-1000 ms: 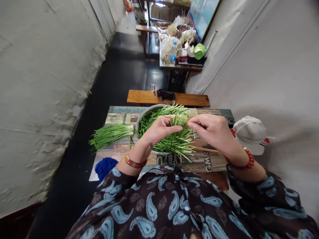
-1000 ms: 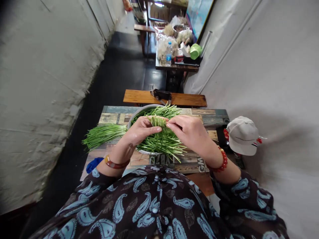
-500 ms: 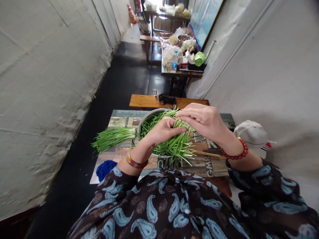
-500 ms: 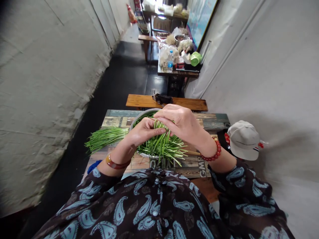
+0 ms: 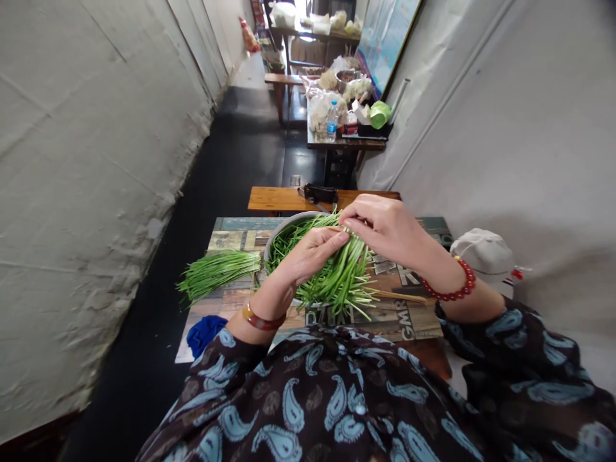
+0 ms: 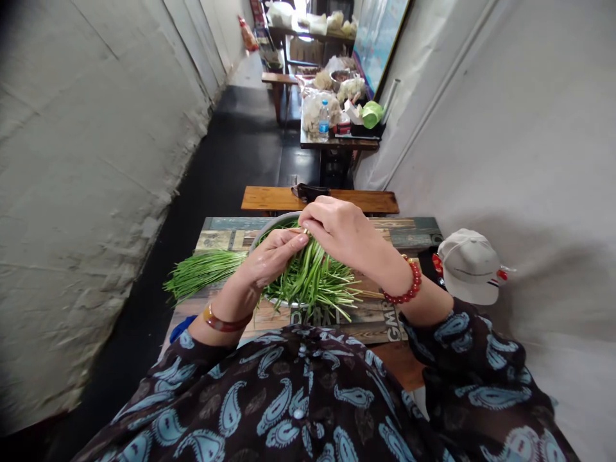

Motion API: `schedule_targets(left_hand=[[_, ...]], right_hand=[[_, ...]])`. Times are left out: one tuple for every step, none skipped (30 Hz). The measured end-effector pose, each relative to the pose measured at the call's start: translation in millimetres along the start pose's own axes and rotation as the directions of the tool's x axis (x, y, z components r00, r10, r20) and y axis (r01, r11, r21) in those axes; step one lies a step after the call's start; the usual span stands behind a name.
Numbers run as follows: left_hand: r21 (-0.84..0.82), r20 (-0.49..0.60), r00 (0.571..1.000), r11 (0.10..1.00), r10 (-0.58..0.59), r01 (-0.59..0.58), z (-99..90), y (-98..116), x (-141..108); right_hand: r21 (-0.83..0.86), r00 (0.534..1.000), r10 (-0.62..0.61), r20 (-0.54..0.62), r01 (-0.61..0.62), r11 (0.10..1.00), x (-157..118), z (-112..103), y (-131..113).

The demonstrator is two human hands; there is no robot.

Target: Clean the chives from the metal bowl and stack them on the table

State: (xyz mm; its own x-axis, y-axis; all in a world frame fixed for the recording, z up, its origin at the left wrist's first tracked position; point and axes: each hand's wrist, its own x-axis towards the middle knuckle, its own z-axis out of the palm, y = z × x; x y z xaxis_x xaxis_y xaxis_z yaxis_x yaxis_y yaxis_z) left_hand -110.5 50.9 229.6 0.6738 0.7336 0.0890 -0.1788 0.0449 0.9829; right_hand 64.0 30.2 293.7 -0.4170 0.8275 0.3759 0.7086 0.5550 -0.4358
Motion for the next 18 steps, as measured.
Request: schedule_targets(left_hand=[[-0.038,0.010,1.000,0.999,-0.003,0.003,-0.1,-0.8,0.7],[-0.088,0.017,1.000,0.996,-0.017,0.018,-0.2,-1.7,1.3],[-0.146,0.021,0.999,0.988,-0.040,0.043,-0.4,-2.6,1.9],[-0.204,0.020,0.998,0.977,-0.068,0.070,-0.7,-3.4,2.4],[-0.256,0.013,0.996,0.962,-0.092,0.092,-1.0,-4.0,2.9],[-0.299,0.000,0.994,0.948,-0.111,0.106,-1.5,-4.4,3.4],[-0.330,-0.015,0.993,0.938,-0.120,0.109,-2.1,-4.6,3.9],[-0.351,-0.031,0.992,0.931,-0.120,0.101,-2.7,-4.8,4.5],[-0.363,-0.046,0.993,0.928,-0.112,0.088,-3.3,-4.8,5.2],[-0.368,-0.056,0.993,0.927,-0.103,0.075,-3.8,-5.0,6.0],[-0.368,-0.062,0.994,0.928,-0.094,0.065,-4.2,-5.4,6.7],[-0.364,-0.066,0.994,0.929,-0.090,0.060,-4.3,-6.0,7.5],[-0.359,-0.073,0.993,0.931,-0.091,0.059,-4.3,-6.9,8.2],[-0.355,-0.082,0.992,0.933,-0.095,0.060,-4.1,-8.2,9.0],[-0.351,-0.090,0.991,0.934,-0.102,0.064,-3.7,-9.9,9.7],[-0.347,-0.102,0.989,0.936,-0.105,0.064,-3.3,-11.8,10.3],[-0.343,-0.117,0.988,0.937,-0.104,0.058,-2.9,-14.0,10.8],[-0.340,-0.132,0.986,0.939,-0.099,0.049,-2.6,-16.3,11.3]], right_hand=[[0.011,1.000,0.001,-0.004,-0.001,1.000,1.0,-0.8,0.4],[0.029,1.000,0.002,-0.006,-0.002,1.000,1.5,-2.3,0.9],[0.050,1.000,0.007,-0.011,-0.006,0.999,1.3,-4.4,1.6],[0.070,1.000,0.016,-0.022,-0.015,0.997,0.3,-6.8,2.6],[0.083,0.999,0.029,-0.039,-0.026,0.996,-1.8,-9.3,3.9],[0.086,0.998,0.043,-0.055,-0.038,0.996,-4.8,-11.3,5.5],[0.079,0.996,0.061,-0.063,-0.056,0.995,-8.6,-12.6,7.3],[0.065,0.995,0.084,-0.057,-0.080,0.995,-12.9,-13.0,9.2],[0.047,0.993,0.112,-0.039,-0.110,0.993,-17.3,-12.4,11.0],[0.028,0.990,0.142,-0.017,-0.142,0.989,-21.4,-10.8,12.6],[0.009,0.985,0.172,0.000,-0.172,0.985,-24.9,-8.5,13.8],[-0.007,0.980,0.197,0.002,-0.197,0.980,-27.6,-5.8,14.7],[-0.020,0.977,0.212,-0.010,-0.213,0.977,-29.4,-3.0,15.2],[-0.029,0.976,0.217,-0.029,-0.218,0.975,-30.5,-0.5,15.4],[-0.036,0.975,0.215,-0.051,-0.217,0.976,-30.9,1.6,15.5],[-0.042,0.976,0.208,-0.071,-0.211,0.977,-31.1,3.3,15.6],[-0.046,0.976,0.200,-0.089,-0.204,0.978,-31.1,4.6,15.7],[-0.049,0.975,0.195,-0.103,-0.200,0.978,-31.2,5.5,16.0]])
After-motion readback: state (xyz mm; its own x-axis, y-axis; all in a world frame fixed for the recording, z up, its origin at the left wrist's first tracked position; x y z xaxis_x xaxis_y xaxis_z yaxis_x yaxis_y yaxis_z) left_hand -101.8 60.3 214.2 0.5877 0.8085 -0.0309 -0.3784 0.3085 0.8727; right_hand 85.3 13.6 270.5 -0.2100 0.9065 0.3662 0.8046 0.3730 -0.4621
